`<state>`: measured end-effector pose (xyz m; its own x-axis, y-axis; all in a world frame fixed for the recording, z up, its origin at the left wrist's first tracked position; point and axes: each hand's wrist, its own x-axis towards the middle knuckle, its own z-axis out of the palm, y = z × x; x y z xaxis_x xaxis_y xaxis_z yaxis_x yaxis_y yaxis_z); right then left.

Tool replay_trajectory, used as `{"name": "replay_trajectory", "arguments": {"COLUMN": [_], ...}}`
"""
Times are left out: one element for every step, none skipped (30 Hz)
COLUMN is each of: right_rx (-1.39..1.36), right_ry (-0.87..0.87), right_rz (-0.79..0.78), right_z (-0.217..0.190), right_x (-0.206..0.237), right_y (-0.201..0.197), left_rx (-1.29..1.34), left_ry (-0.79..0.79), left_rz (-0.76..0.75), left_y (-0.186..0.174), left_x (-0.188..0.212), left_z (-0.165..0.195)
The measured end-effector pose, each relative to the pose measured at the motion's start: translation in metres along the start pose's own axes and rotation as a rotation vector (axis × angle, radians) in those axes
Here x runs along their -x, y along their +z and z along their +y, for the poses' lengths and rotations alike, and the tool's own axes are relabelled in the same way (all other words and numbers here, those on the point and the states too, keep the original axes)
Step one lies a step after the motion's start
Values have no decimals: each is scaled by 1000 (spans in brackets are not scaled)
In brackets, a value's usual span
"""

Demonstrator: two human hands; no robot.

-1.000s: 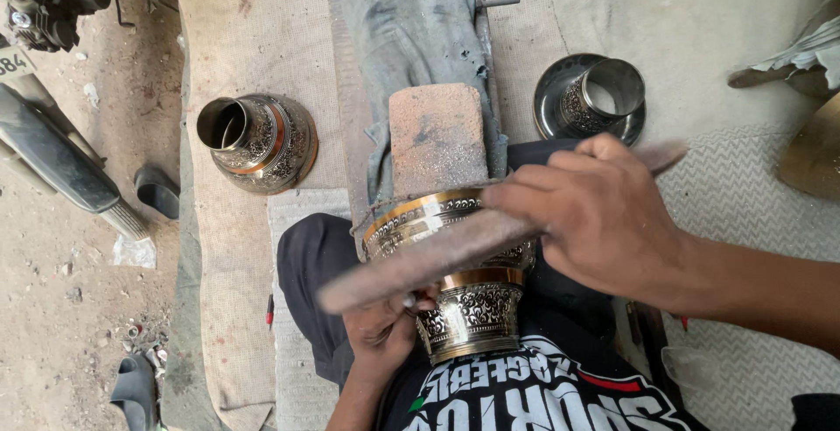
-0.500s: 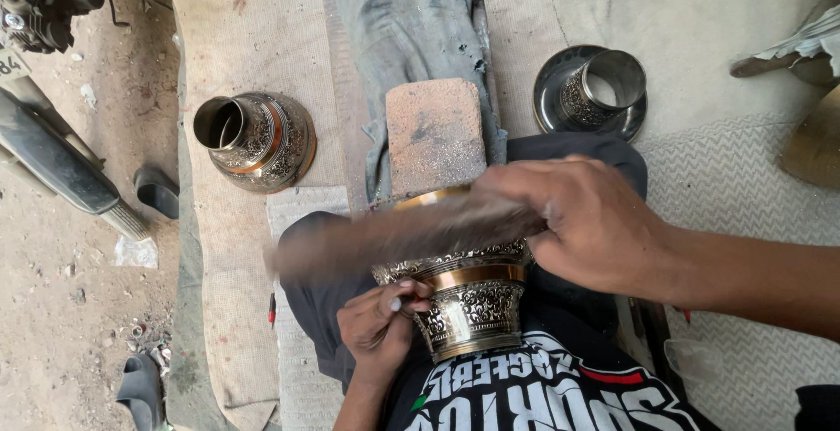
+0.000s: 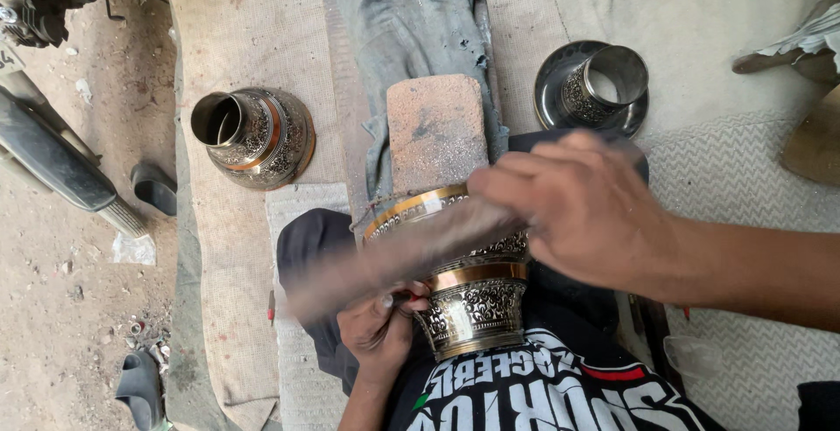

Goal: The person sits on the floor holding an engraved brass vessel against a stone block and repeatedly strikes a chisel with a wooden mallet to carve decorative patterns into the metal, occasionally repositioning the vessel and touching the surface with a marker before resuming chiseling.

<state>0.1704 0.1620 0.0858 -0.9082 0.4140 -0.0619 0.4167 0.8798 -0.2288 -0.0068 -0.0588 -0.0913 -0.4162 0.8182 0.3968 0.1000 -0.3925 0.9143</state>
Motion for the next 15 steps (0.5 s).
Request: {"name": "replay_trajectory", "arguments": {"right_rx": [168,27,-116,-260,-225,-188,-150,-137,-125,-117,-143,-168,-190,-144,-98], "right_ry": [-6,-7,-7,-8,-17,-26,-35,-48,-62,-78,-63,-48,-30,-70,-110], "right_rz": [-91,2,96,186,171,157,145,161,176,188,162,138,116,159,202], "right_z": [1,2,2,3,3,2,1,0,-1,-3,-4,-6,-6,-6,-7], "right_x": [-1,-1,-2,-2,-3,-3,-3,-4,-4,-3,-4,-4,-4,-4,-4], "right_y": [-1,-1,0,1,2,3,4,5,6,6,6,6,5,4,3], "left_rx": [16,30,12,-7,-25,3,31,60,23,-15,-55,-39,-21,-1,0], "left_ry": [-14,-27,-28,-34,-41,-76,-108,-138,-85,-37,9,-34,-75,-113,-72], "left_rz": [3,6,2,-1,-2,9,19,27,6,-11,-26,0,23,45,36], "left_y": [0,1,0,-1,-1,-2,-2,-3,-4,-5,-6,-5,-4,-2,0], "left_x": [1,2,2,3,4,6,8,9,8,7,7,7,6,5,4], "left_z": [0,0,-2,-2,-3,-3,-3,-2,-3,-2,0,2,4,5,6]}}
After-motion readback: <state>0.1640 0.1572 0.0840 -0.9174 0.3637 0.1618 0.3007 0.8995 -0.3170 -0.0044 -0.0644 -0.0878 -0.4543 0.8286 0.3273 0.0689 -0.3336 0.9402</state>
